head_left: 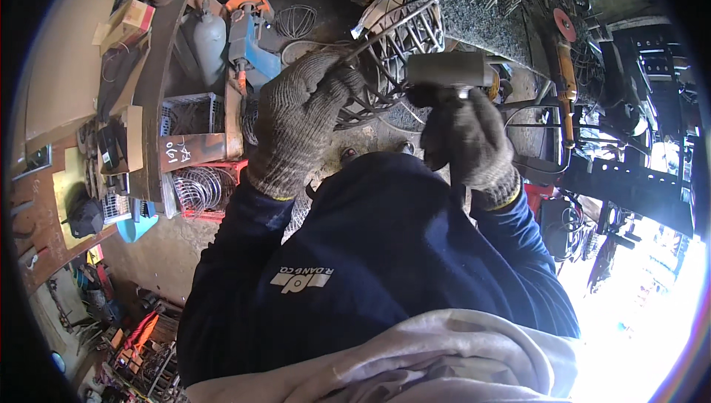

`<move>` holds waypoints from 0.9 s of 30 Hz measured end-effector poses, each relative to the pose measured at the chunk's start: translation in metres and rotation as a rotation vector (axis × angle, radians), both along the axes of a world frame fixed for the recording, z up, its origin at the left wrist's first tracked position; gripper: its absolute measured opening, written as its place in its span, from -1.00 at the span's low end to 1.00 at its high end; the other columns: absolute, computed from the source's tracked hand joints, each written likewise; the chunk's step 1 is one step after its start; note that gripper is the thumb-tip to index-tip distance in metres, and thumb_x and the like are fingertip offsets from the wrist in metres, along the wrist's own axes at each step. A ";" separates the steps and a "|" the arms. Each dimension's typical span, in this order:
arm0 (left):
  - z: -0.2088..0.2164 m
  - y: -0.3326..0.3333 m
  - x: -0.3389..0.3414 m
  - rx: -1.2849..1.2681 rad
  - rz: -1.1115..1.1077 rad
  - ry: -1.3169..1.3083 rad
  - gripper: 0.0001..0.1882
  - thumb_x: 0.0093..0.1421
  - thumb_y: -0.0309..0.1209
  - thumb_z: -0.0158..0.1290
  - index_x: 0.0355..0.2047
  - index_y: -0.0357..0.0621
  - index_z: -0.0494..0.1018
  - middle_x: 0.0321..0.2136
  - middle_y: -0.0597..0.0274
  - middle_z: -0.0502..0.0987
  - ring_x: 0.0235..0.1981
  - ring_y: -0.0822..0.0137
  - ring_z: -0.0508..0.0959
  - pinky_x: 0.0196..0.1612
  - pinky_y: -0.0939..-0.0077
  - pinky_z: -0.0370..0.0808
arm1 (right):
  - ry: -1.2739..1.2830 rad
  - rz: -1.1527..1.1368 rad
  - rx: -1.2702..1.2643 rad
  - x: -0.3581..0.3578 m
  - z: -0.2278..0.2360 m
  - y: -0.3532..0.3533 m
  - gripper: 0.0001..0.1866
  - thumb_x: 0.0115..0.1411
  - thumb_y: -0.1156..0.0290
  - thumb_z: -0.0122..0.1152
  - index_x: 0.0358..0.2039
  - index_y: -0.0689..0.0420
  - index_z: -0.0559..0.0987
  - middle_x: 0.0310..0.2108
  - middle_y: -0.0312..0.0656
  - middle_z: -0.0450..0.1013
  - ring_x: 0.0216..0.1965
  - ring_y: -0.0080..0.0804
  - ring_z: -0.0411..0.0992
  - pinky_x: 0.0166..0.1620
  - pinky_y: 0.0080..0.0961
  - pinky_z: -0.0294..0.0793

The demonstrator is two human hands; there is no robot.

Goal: The person hits a curved metal wire cage with a hammer held in the right hand while supporting the cage with the left hand, then uses a file on a separate metal piece.

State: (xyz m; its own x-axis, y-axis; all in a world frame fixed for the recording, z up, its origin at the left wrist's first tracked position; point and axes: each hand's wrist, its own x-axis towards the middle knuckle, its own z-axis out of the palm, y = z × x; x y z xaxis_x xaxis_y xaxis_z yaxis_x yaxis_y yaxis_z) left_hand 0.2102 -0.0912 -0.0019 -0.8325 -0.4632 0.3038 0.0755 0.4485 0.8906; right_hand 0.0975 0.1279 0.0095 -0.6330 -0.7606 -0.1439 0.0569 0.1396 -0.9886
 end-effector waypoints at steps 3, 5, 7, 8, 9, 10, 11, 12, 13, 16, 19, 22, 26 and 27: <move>0.002 0.003 0.001 0.137 -0.021 -0.027 -0.70 0.24 -0.38 0.13 -0.09 -0.32 0.52 -0.31 0.18 0.61 -0.31 0.44 0.57 -0.17 0.55 0.49 | 0.055 0.036 -0.110 -0.008 0.019 0.002 -0.48 0.42 0.11 -0.15 0.02 0.39 0.42 -0.51 -0.15 0.48 -0.57 -0.53 0.46 -0.55 -0.60 0.41; 0.007 0.005 0.000 0.227 -0.045 -0.028 -0.70 0.24 -0.39 0.13 -0.08 -0.32 0.52 -0.32 0.18 0.60 -0.31 0.43 0.57 -0.17 0.54 0.49 | 0.006 0.015 -0.243 -0.002 0.015 0.001 -0.51 0.40 0.15 -0.09 0.00 0.40 0.43 -0.53 -0.14 0.47 -0.59 -0.52 0.46 -0.55 -0.60 0.42; 0.004 0.007 0.001 0.224 -0.066 0.015 -0.70 0.24 -0.41 0.12 -0.07 -0.33 0.51 -0.33 0.18 0.60 -0.31 0.42 0.57 -0.17 0.54 0.50 | 0.390 0.027 -0.100 0.002 0.008 0.001 -0.59 0.32 0.28 0.09 0.01 0.39 0.45 -0.49 -0.13 0.49 -0.55 -0.48 0.49 -0.51 -0.58 0.48; 0.005 0.007 0.000 0.193 -0.045 -0.028 -0.70 0.23 -0.42 0.11 -0.07 -0.33 0.51 -0.32 0.18 0.60 -0.30 0.41 0.57 -0.17 0.54 0.50 | 0.609 0.053 0.039 0.001 0.007 0.001 -0.58 0.25 0.34 0.20 0.03 0.37 0.45 -0.44 -0.11 0.51 -0.50 -0.43 0.51 -0.48 -0.57 0.51; 0.008 0.005 -0.002 0.156 -0.018 -0.068 -0.71 0.23 -0.44 0.10 -0.07 -0.34 0.51 -0.32 0.18 0.60 -0.30 0.40 0.58 -0.17 0.54 0.50 | 0.830 0.074 0.172 0.000 0.005 0.000 -0.54 0.18 0.40 0.31 0.05 0.35 0.46 -0.38 -0.09 0.52 -0.45 -0.38 0.54 -0.45 -0.56 0.54; 0.010 0.001 -0.003 0.119 0.009 -0.108 -0.71 0.23 -0.46 0.09 -0.07 -0.35 0.50 -0.31 0.17 0.60 -0.29 0.40 0.58 -0.17 0.54 0.50 | 0.951 0.069 0.164 -0.001 0.001 0.002 -0.57 0.18 0.44 0.27 0.03 0.34 0.46 -0.38 -0.10 0.52 -0.43 -0.34 0.54 -0.42 -0.55 0.54; 0.003 -0.004 -0.002 0.030 -0.041 -0.048 -0.70 0.22 -0.45 0.10 -0.07 -0.36 0.50 -0.30 0.18 0.61 -0.28 0.40 0.58 -0.14 0.55 0.50 | 1.077 0.057 0.158 -0.003 -0.002 0.004 -0.61 0.19 0.48 0.24 0.01 0.34 0.46 -0.39 -0.10 0.52 -0.41 -0.30 0.54 -0.39 -0.54 0.54; 0.004 -0.002 -0.001 0.090 -0.055 -0.047 -0.70 0.22 -0.44 0.10 -0.07 -0.35 0.50 -0.29 0.18 0.61 -0.26 0.40 0.58 -0.13 0.55 0.49 | 1.229 0.030 0.056 -0.007 -0.008 0.003 -0.66 0.27 0.41 0.11 -0.01 0.36 0.46 -0.45 -0.14 0.50 -0.47 -0.36 0.50 -0.41 -0.55 0.50; 0.007 0.001 -0.002 0.151 -0.068 -0.046 -0.70 0.22 -0.43 0.11 -0.07 -0.35 0.50 -0.28 0.18 0.61 -0.25 0.40 0.58 -0.12 0.55 0.49 | 1.387 -0.015 -0.040 -0.011 -0.011 0.000 -0.66 0.35 0.35 -0.02 -0.03 0.37 0.45 -0.52 -0.17 0.48 -0.53 -0.41 0.46 -0.42 -0.57 0.46; 0.004 -0.001 -0.003 0.233 -0.101 -0.020 -0.71 0.23 -0.41 0.12 -0.08 -0.33 0.51 -0.28 0.16 0.61 -0.24 0.41 0.57 -0.10 0.55 0.48 | 0.684 -0.039 0.028 -0.006 0.010 0.002 -0.53 0.34 0.20 -0.02 0.03 0.39 0.42 -0.53 -0.17 0.46 -0.56 -0.46 0.43 -0.48 -0.56 0.42; -0.003 0.000 -0.003 0.307 -0.110 -0.008 -0.72 0.23 -0.42 0.13 -0.10 -0.33 0.52 -0.28 0.15 0.61 -0.24 0.41 0.57 -0.10 0.55 0.48 | 0.456 0.013 0.070 -0.006 0.024 0.006 -0.39 0.04 0.50 0.27 0.14 0.35 0.38 -0.39 -0.04 0.49 -0.46 -0.32 0.49 -0.43 -0.43 0.49; 0.006 0.006 -0.006 0.243 -0.063 -0.104 -0.72 0.22 -0.45 0.12 -0.08 -0.31 0.52 -0.30 0.18 0.62 -0.27 0.43 0.59 -0.17 0.56 0.51 | 1.582 -0.059 -0.070 -0.005 -0.010 -0.005 -0.39 0.01 0.57 0.32 0.13 0.31 0.41 -0.35 -0.02 0.51 -0.49 -0.28 0.50 -0.41 -0.38 0.52; 0.008 0.001 -0.002 0.222 -0.025 -0.126 -0.71 0.21 -0.45 0.13 -0.07 -0.30 0.51 -0.32 0.17 0.62 -0.27 0.42 0.61 -0.19 0.55 0.53 | 1.201 0.010 0.006 -0.004 -0.003 0.003 -0.40 0.12 0.55 0.25 0.19 0.25 0.35 -0.42 -0.15 0.50 -0.46 -0.36 0.51 -0.37 -0.42 0.55; -0.016 -0.006 0.002 -0.086 0.011 0.024 -0.71 0.21 -0.44 0.15 -0.08 -0.31 0.51 -0.32 0.15 0.62 -0.27 0.41 0.61 -0.20 0.55 0.54 | 1.294 -0.012 -0.047 -0.008 -0.009 0.005 -0.39 0.14 0.53 0.22 0.22 0.24 0.31 -0.43 -0.17 0.49 -0.47 -0.39 0.50 -0.39 -0.43 0.54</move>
